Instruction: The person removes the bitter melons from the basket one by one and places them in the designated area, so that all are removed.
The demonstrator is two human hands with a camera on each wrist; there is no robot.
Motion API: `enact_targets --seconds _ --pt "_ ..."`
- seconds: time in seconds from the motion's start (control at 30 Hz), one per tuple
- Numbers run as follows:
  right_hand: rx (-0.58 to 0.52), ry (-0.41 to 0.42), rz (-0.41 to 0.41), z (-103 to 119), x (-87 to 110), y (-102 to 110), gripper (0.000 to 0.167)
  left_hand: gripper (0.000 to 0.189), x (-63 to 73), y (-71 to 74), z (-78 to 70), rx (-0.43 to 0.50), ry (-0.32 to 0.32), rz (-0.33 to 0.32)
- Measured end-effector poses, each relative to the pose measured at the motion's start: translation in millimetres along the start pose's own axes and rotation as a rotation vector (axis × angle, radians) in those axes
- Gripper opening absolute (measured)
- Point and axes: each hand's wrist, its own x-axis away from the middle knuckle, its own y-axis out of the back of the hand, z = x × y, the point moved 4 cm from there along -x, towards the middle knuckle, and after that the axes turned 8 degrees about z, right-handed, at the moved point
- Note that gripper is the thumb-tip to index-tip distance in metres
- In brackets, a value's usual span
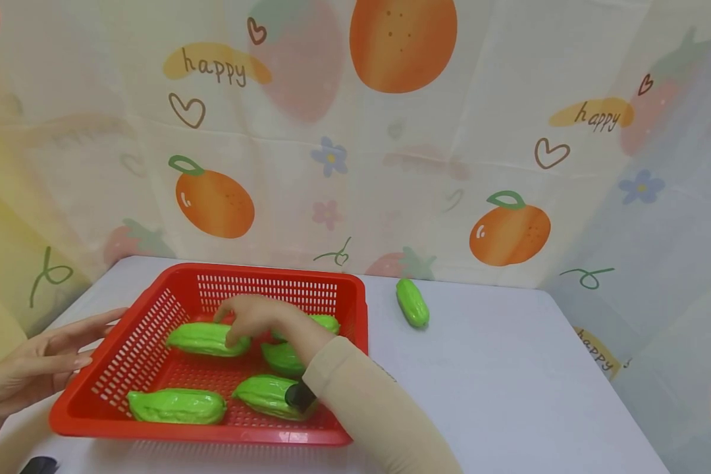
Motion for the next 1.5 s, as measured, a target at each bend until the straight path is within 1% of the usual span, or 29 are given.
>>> enact_targets --seconds 0.2,0.4,0.67,0.87,0.9,1.03,1.27,1.43,1.47,1.5 --pt "-0.023 0.000 -0.033 0 2.3 6 0.050 0.071 -0.6 0.8 1.1 -0.037 -0.014 -0.031" --pt "-0.072 -0.008 -0.061 0 5.5 11 0.048 0.071 -1.1 -0.7 1.4 -0.038 -0.026 -0.020" --pt "-0.242 0.009 -0.094 2 12.6 19 0.048 0.070 -0.4 -1.5 1.8 -0.043 -0.041 -0.010" --pt "-0.273 0.022 -0.131 4 18.1 24 0.048 0.071 -0.2 -2.4 2.2 -0.024 -0.045 -0.003" --pt "-0.281 0.023 -0.136 5 19.2 25 0.048 0.071 -0.2 -2.4 2.3 -0.014 -0.045 0.008" --pt "-0.288 0.026 -0.162 7 22.6 28 0.047 0.070 -0.1 -2.5 1.7 -0.025 -0.045 -0.006" --pt "-0.335 0.061 -0.191 9 29.5 32 0.049 0.071 -1.3 -3.3 1.1 0.027 -0.033 0.047" --pt "-0.344 0.065 -0.229 10 33.3 35 0.050 0.072 -1.1 -3.6 1.0 0.029 -0.030 0.044" --pt "-0.343 0.069 -0.236 10 34.3 35 0.050 0.072 -1.0 -3.7 1.2 0.029 -0.029 0.052" --pt "-0.343 0.072 -0.242 11 35.7 36 0.050 0.072 -0.9 -3.6 1.0 0.028 -0.030 0.045"
